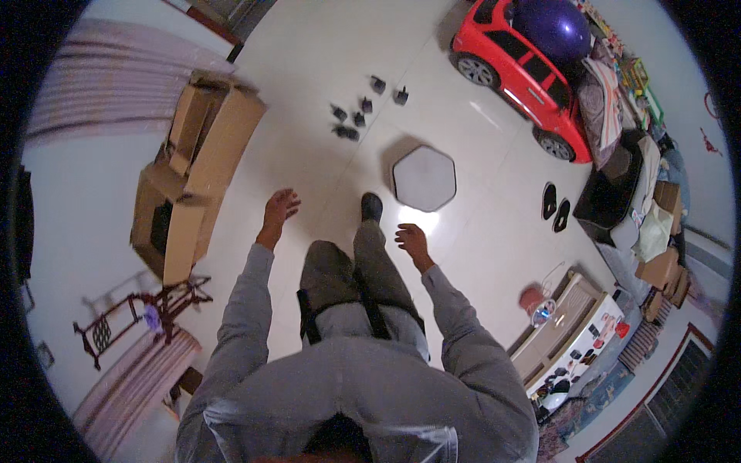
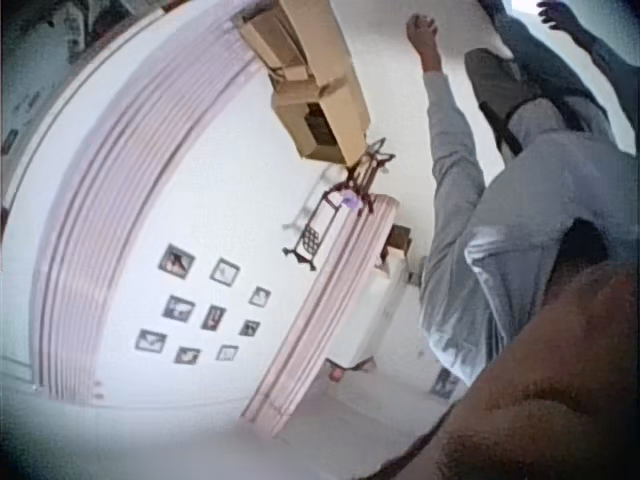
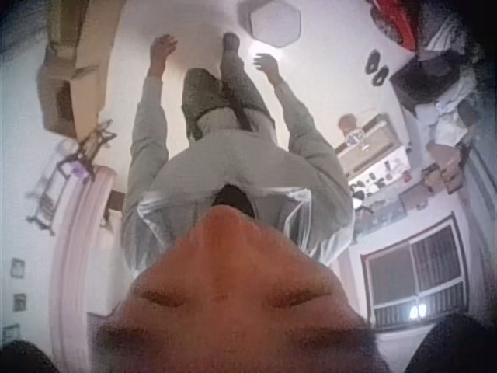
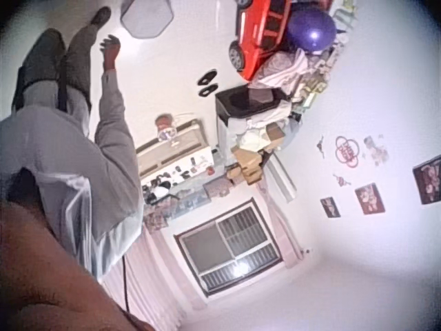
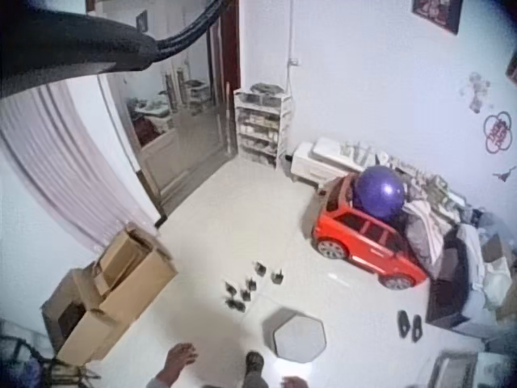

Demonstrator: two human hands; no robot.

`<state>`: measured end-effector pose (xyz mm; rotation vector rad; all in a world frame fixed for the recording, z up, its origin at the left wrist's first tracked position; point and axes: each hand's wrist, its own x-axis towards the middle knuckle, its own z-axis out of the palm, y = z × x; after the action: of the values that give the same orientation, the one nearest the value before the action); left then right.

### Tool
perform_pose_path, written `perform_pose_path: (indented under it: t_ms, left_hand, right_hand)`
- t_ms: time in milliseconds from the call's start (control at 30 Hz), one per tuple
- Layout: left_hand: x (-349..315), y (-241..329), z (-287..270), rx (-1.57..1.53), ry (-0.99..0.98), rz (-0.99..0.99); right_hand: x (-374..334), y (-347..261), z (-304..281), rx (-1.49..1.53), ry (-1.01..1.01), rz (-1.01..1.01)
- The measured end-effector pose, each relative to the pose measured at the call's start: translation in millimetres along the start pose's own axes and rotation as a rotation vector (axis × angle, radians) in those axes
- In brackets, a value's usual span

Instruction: The person unpacks electronic equipment, including walkie-talkies and chargers, from cardboard boxes on the floor and places them on a white table. They also handle and examine a helmet and several black mesh bags.

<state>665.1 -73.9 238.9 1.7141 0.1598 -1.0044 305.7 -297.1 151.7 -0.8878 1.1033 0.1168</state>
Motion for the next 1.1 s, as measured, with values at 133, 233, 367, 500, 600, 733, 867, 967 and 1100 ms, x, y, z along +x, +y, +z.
perform_pose_path:
  t_ms: [133,233,367,500,600,733,867,967,1100]
  left_hand:
    - [166.1,22.2,-1.2,0.099,-0.007,-0.136]
    - [302.0,19.4,3.1,0.229,-0.066,-0.145]
    - [516.7,-9.1,22.4,0.456,-0.131,-0.088]
    - [757.5,-62.7,-37.0,0.845,-0.096,0.198]
    - [884.6,-104.8,58.5,1.284,-0.387,0.399]
    - [963.0,-148.7,108.9,1.337,-0.393,-0.021]
    - [990.8,-169.2,169.0,1.365,-0.655,-0.451]
    - [1016.1,-224.4,214.3,1.415,-0.832,-0.446]
    - [1077.3,-265.9,114.6,1.553,-1.057,-0.138]
  right_hand:
    - [172.7,-90.7,62.9,-0.152,0.047,-0.031]
    - [302.0,-122.5,91.8,-0.367,0.091,-0.094]
    - [495.5,-117.4,102.2,0.112,0.188,0.133]
    - [697.5,-117.4,159.7,0.414,0.15,0.176]
    - [832.5,-89.0,83.8,0.221,0.263,0.389]
    - [935.8,-42.2,111.7,0.188,0.124,0.44]
    - [979.5,-19.9,126.0,-0.082,-0.02,0.339]
    - [1019.6,-4.1,95.9,-0.455,0.148,0.361]
    - [1024.0,-42.9,159.1,-0.546,0.041,0.364]
